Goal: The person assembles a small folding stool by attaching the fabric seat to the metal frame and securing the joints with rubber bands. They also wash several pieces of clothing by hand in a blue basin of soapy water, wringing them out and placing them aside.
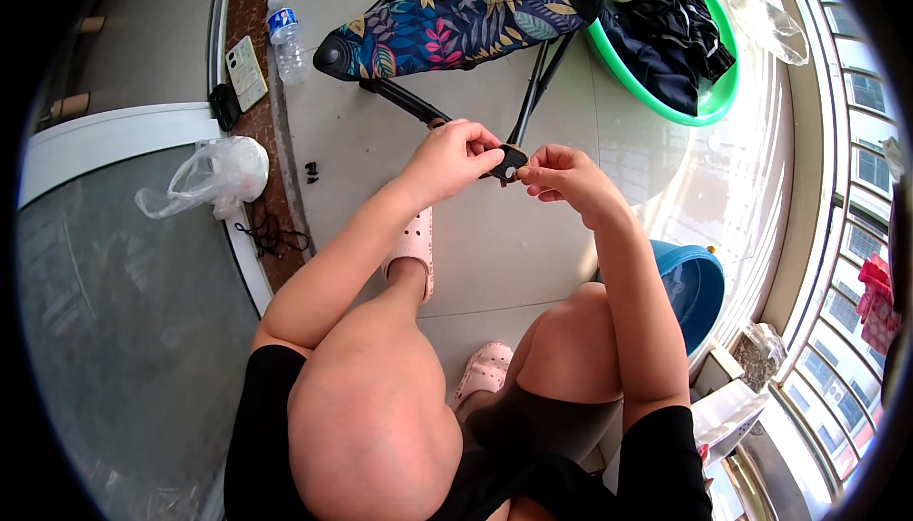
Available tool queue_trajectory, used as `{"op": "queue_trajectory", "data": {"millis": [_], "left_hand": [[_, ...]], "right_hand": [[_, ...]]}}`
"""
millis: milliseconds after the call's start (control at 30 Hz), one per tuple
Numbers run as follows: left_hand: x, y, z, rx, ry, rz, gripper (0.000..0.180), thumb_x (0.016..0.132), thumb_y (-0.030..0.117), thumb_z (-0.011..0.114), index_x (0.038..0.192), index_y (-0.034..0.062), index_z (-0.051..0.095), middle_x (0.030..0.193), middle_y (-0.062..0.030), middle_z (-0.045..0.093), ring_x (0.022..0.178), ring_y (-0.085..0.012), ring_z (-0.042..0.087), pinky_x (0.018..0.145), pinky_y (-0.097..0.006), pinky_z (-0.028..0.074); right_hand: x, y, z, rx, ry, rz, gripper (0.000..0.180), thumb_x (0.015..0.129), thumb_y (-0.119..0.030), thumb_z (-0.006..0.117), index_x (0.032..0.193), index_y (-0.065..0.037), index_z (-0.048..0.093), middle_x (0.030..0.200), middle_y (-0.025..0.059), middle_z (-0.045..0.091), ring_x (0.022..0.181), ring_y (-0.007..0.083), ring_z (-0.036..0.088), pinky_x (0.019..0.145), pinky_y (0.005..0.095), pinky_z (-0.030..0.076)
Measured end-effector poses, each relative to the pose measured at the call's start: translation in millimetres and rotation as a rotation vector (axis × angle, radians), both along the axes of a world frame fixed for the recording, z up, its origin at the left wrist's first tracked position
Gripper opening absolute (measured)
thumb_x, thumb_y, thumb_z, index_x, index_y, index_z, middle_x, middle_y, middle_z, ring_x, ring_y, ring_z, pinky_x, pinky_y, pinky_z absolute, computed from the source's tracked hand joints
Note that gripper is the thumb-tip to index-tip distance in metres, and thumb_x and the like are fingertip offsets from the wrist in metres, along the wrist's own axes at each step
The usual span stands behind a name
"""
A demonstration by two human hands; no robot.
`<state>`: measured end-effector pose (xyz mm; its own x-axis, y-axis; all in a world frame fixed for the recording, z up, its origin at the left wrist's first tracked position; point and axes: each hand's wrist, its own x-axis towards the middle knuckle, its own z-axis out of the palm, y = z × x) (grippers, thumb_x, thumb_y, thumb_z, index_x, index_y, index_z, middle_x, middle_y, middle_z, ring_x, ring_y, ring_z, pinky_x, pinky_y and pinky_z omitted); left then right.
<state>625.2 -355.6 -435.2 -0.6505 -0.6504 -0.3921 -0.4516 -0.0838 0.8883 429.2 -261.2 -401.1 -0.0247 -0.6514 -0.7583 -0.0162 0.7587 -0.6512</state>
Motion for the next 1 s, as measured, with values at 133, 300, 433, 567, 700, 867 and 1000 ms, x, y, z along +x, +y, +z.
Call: {"op": "queue_trajectory", "data": {"millis": [133,300,433,567,700,867,1000], "left_hand": [[2,0,-8,-0.011,0.035,0.028,0.026,0.086,0.019,0.071,0.098,-0.003,0.069,0.086,-0.0036,0.062,0.07,-0.0085,0.055,0.065,-0.025,0.048],[-3,-9,8,-0.113,0.013,0.049,0.023,0.087,0.019,0.07,0.098,-0.0017,0.069,0.088,-0.0029,0.06,0.072,-0.0088,0.056,0.068,-0.026,0.048],[0,-3,3,-0.11,0.08,0.128,0.019,0.089,0.018,0.069,0.094,0.0,0.068,0.088,-0.0014,0.059,0.074,-0.0081,0.057,0.068,-0.025,0.047],[7,13,6,-0.018,0.03,0.207,0.019,0.091,0.02,0.069,0.091,0.0011,0.067,0.082,-0.0006,0.064,0.074,-0.0077,0.059,0.068,-0.023,0.047],[16,18,-3,0.285,0.054,0.199,0.026,0.089,0.028,0.071,0.092,0.0027,0.07,0.08,-0.0034,0.071,0.071,-0.011,0.063,0.069,-0.024,0.048],[18,21,-2,0.586,0.088,0.233,0.022,0.089,0.026,0.072,0.097,0.0057,0.07,0.087,-0.0014,0.07,0.08,-0.0095,0.063,0.076,-0.025,0.047],[16,28,-10,0.702,0.142,0.302,0.02,0.088,0.023,0.071,0.099,0.0064,0.07,0.089,-0.0018,0.07,0.081,-0.0103,0.064,0.077,-0.026,0.047]], "right_hand": [[3,-2,17,-0.129,0.336,0.087,0.013,0.083,-0.016,0.069,0.08,-0.005,0.062,0.079,0.0036,0.064,0.072,0.0143,0.06,0.064,0.0281,0.046],[15,20,40,-0.607,0.531,0.439,0.005,0.078,-0.009,0.064,0.081,-0.006,0.062,0.091,0.0059,0.062,0.08,0.0283,0.061,0.07,0.0389,0.05],[27,28,35,-0.24,0.652,0.693,0.018,0.089,-0.027,0.064,0.09,-0.011,0.07,0.09,0.0073,0.068,0.082,0.0283,0.065,0.072,0.0388,0.051],[15,14,16,-0.145,0.639,0.275,0.031,0.091,-0.037,0.063,0.092,-0.007,0.072,0.082,0.0117,0.071,0.075,0.0281,0.066,0.068,0.0377,0.052],[18,5,-3,-0.15,0.33,0.032,0.03,0.09,-0.032,0.068,0.092,-0.003,0.071,0.079,0.0089,0.07,0.072,0.0181,0.065,0.065,0.0333,0.05],[19,5,-3,-0.062,0.042,-0.03,0.021,0.092,-0.027,0.068,0.086,-0.008,0.065,0.08,-0.0014,0.065,0.078,0.0092,0.059,0.07,0.0252,0.045],[9,5,-11,-0.066,0.121,0.059,0.019,0.089,-0.024,0.069,0.085,-0.006,0.064,0.078,-0.0015,0.063,0.074,0.009,0.056,0.068,0.0248,0.043]]}}
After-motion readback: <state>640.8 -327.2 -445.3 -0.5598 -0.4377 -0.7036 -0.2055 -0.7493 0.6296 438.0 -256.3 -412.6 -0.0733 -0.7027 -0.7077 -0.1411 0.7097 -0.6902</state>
